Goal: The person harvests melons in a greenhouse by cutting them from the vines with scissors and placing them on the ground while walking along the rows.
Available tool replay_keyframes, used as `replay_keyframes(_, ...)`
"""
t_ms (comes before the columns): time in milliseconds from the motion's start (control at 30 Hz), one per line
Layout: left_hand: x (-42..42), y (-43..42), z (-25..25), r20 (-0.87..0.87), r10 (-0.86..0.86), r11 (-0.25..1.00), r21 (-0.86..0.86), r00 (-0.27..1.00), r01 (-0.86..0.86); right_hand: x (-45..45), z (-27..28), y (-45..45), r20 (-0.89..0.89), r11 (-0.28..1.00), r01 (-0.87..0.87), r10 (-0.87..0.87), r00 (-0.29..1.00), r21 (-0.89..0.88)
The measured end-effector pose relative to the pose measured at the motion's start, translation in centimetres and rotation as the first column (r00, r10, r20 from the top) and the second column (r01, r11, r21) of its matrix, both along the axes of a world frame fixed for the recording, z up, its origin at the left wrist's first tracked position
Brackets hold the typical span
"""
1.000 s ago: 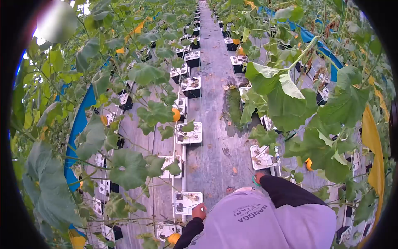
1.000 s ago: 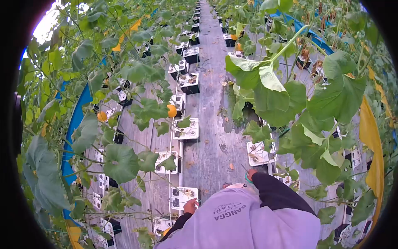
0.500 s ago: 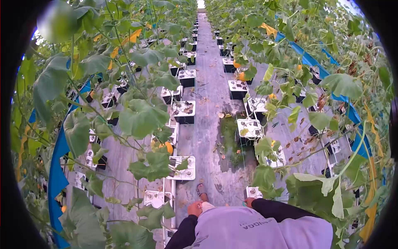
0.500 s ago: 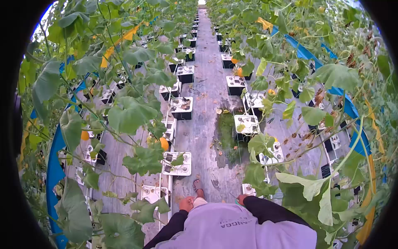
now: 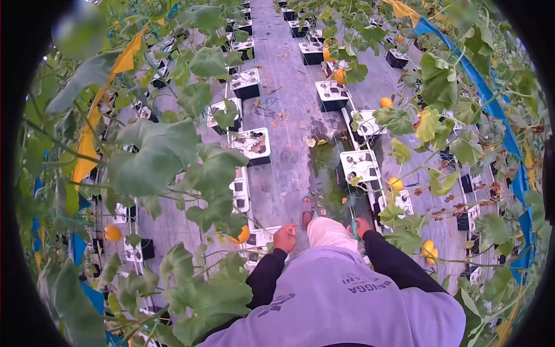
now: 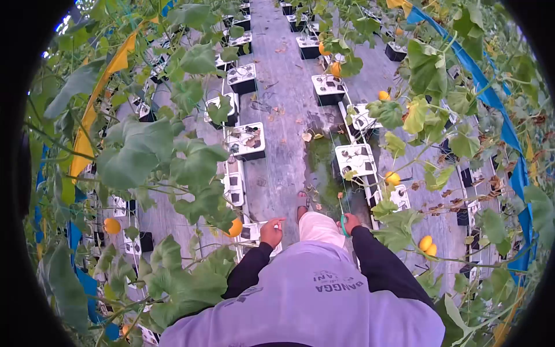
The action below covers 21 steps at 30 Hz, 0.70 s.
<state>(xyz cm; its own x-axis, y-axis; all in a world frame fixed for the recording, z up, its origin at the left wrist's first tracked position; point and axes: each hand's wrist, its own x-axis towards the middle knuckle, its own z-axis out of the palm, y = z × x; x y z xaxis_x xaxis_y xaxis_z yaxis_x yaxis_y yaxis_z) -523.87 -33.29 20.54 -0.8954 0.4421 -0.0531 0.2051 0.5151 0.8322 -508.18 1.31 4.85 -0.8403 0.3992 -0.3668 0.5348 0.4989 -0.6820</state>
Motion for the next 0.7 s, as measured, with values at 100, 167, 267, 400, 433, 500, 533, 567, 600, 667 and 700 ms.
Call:
replay_keyframes(100,-11.6,1.9,-0.6,0.016,0.240,0.942,0.236,0.971,-0.237,-2.2,0.4,3.0,0.462,0.994,-0.096,0.109,0.880,-0.051)
replay_keyframes(167,-19.2,1.1,-3.0,0.015,0.381,0.891,0.259,0.924,-0.372,-4.6,1.2,5.8,0.643,0.925,-0.378,0.261,0.720,0.047)
replay_keyframes(267,-27.2,-0.7,-5.8,0.061,0.504,0.826,0.256,0.862,-0.501,-11.9,1.0,11.8,0.762,0.946,-0.311,0.266,0.590,-0.089)
replay_keyframes(400,-33.2,1.3,-7.9,0.052,0.491,0.864,0.097,0.870,-0.494,-31.0,8.9,17.6,0.712,0.955,-0.278,0.127,0.691,0.099)
replay_keyframes(433,-34.2,2.4,-8.5,0.143,0.447,0.880,0.106,0.883,-0.463,-35.9,8.1,19.1,0.552,0.931,-0.272,0.096,0.828,0.245)
replay_keyframes(500,-36.3,4.0,-10.0,0.256,0.393,0.919,-0.103,0.883,-0.380,-47.6,12.1,19.7,0.425,0.855,-0.347,0.169,0.889,0.386)
replay_keyframes(533,-37.7,5.2,-10.1,0.256,0.376,0.927,-0.112,0.891,-0.359,-53.0,13.6,19.8,0.337,0.802,-0.409,0.277,0.900,0.434)
replay_keyframes(567,-39.7,6.6,-10.5,0.339,0.358,0.934,-0.124,0.870,-0.336,-58.1,15.6,19.6,0.212,0.812,-0.433,0.379,0.901,0.390)
replay_keyframes(600,-42.1,7.1,-12.6,0.435,0.336,0.942,-0.136,0.835,-0.308,-63.2,18.7,18.8,0.131,0.798,-0.482,0.468,0.874,0.361)
replay_keyframes(667,-47.9,8.9,-15.0,0.389,0.313,0.913,0.130,0.866,-0.388,-71.7,21.0,17.8,0.080,0.807,-0.513,0.514,0.854,0.294)
replay_keyframes(700,-52.0,10.6,-13.6,0.546,0.352,0.875,0.097,0.760,-0.475,-75.4,21.3,17.7,-0.009,0.811,-0.531,0.550,0.835,0.246)
